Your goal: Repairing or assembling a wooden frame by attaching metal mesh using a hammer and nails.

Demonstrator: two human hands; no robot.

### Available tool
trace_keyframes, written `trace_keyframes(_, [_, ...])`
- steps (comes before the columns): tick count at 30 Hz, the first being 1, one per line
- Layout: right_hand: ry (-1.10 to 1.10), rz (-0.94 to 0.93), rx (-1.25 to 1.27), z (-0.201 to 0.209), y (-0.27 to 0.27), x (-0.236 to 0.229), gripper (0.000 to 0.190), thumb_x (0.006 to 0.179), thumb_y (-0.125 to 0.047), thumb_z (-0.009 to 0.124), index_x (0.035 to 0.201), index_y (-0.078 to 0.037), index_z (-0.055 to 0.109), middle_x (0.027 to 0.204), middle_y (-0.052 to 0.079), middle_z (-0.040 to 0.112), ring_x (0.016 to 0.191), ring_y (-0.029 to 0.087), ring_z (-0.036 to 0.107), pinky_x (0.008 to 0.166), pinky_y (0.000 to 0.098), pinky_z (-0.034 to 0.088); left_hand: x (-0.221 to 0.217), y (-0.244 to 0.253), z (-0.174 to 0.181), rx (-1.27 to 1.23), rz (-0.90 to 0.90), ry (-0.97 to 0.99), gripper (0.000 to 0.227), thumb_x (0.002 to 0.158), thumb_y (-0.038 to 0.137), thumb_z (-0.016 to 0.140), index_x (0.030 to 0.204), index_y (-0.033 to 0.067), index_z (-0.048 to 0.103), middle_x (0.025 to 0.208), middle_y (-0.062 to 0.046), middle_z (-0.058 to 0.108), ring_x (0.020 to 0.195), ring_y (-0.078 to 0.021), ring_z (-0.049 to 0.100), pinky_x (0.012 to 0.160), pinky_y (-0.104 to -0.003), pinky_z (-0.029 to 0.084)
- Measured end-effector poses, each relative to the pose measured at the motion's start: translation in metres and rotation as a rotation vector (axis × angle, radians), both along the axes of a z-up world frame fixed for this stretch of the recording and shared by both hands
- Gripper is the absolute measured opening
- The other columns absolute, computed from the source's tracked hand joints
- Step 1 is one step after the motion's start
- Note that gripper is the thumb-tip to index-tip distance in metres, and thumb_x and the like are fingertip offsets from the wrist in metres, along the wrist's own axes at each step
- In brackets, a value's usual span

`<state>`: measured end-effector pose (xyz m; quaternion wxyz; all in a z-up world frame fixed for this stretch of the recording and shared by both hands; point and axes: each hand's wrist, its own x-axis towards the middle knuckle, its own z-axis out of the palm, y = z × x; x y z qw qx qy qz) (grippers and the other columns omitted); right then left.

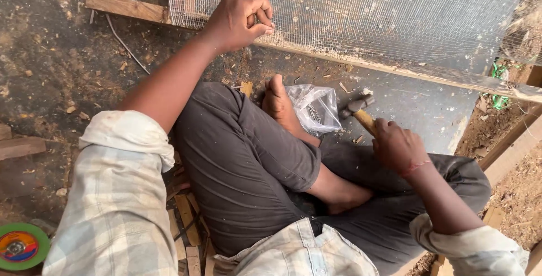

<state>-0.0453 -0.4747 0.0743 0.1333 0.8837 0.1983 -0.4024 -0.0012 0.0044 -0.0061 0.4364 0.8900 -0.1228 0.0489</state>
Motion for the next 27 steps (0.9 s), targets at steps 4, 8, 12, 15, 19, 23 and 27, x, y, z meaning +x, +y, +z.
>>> trace_keyframes(4, [0.150, -0.307, 0.484, 0.069, 0.043, 0.009, 0.035, 0.098, -0.026, 0.061, 0.124, -0.002, 0.057, 0.083, 0.011, 0.068, 0.075, 0.025, 0.066, 0.065, 0.0382, 0.054, 0.002, 0.000, 0.009, -0.002, -0.009, 0.025, 0.027, 0.092, 0.018, 0.084, 0.108, 0.0082, 0.064, 0.095, -0.003, 0.080, 0.057, -0.0087, 0.061, 0.050, -0.030, 0.048])
trace_keyframes(8, [0.520, -0.819, 1.102, 0.115, 0.115, 0.005, 0.042, 0.107, -0.016, 0.054, 0.146, -0.003, 0.046, 0.082, 0.004, 0.058, 0.065, 0.013, 0.055, 0.054, 0.0289, 0.047, 0.000, 0.000, 0.008, 0.003, -0.007, 0.030, 0.032, 0.095, 0.017, 0.083, 0.116, 0.0088, 0.060, 0.092, -0.003, 0.080, 0.058, -0.0089, 0.062, 0.050, -0.029, 0.048])
trace_keyframes(12, [0.121, -0.327, 1.214, 0.105, 0.177, 0.017, 0.065, 0.106, -0.011, 0.059, 0.165, -0.006, 0.032, 0.095, 0.016, 0.063, 0.078, 0.024, 0.063, 0.065, 0.0332, 0.051, 0.003, 0.002, 0.007, -0.029, -0.012, 0.020, 0.034, 0.092, 0.016, 0.084, 0.110, 0.0084, 0.057, 0.093, -0.003, 0.080, 0.059, -0.0085, 0.064, 0.054, -0.029, 0.050])
trace_keyframes(15, [-0.214, 0.076, 1.174, 0.089, 0.197, 0.029, 0.065, 0.107, -0.006, 0.061, 0.164, -0.001, 0.031, 0.102, 0.027, 0.069, 0.089, 0.038, 0.072, 0.075, 0.0388, 0.055, 0.003, 0.001, 0.000, -0.017, 0.001, 0.023, 0.035, 0.092, 0.018, 0.085, 0.108, 0.0089, 0.056, 0.091, -0.004, 0.080, 0.062, -0.0109, 0.066, 0.055, -0.032, 0.051])
trace_keyframes(19, [-0.241, 0.136, 1.088, 0.081, 0.201, 0.034, 0.065, 0.103, -0.003, 0.063, 0.162, -0.001, 0.034, 0.095, 0.026, 0.069, 0.083, 0.040, 0.072, 0.071, 0.0428, 0.055, -0.001, 0.001, 0.004, -0.032, 0.001, -0.009, 0.035, 0.091, 0.016, 0.085, 0.109, 0.0077, 0.056, 0.094, -0.005, 0.080, 0.070, -0.0136, 0.071, 0.059, -0.033, 0.054])
trace_keyframes(23, [-0.260, 0.109, 1.092, 0.096, 0.204, 0.028, 0.065, 0.104, -0.003, 0.063, 0.162, -0.001, 0.034, 0.096, 0.023, 0.071, 0.081, 0.036, 0.073, 0.069, 0.0419, 0.056, 0.002, 0.002, -0.003, -0.073, -0.027, -0.029, 0.035, 0.091, 0.017, 0.085, 0.108, 0.0070, 0.055, 0.093, -0.005, 0.080, 0.073, -0.0125, 0.073, 0.062, -0.033, 0.054])
trace_keyframes(27, [-0.350, 0.076, 1.120, 0.090, 0.206, 0.021, 0.062, 0.108, -0.003, 0.061, 0.163, 0.001, 0.032, 0.096, 0.020, 0.070, 0.078, 0.032, 0.073, 0.068, 0.0409, 0.056, 0.000, 0.002, 0.010, -0.060, -0.004, 0.033, 0.034, 0.091, 0.015, 0.084, 0.108, 0.0064, 0.056, 0.096, -0.005, 0.080, 0.065, -0.0132, 0.069, 0.056, -0.033, 0.051])
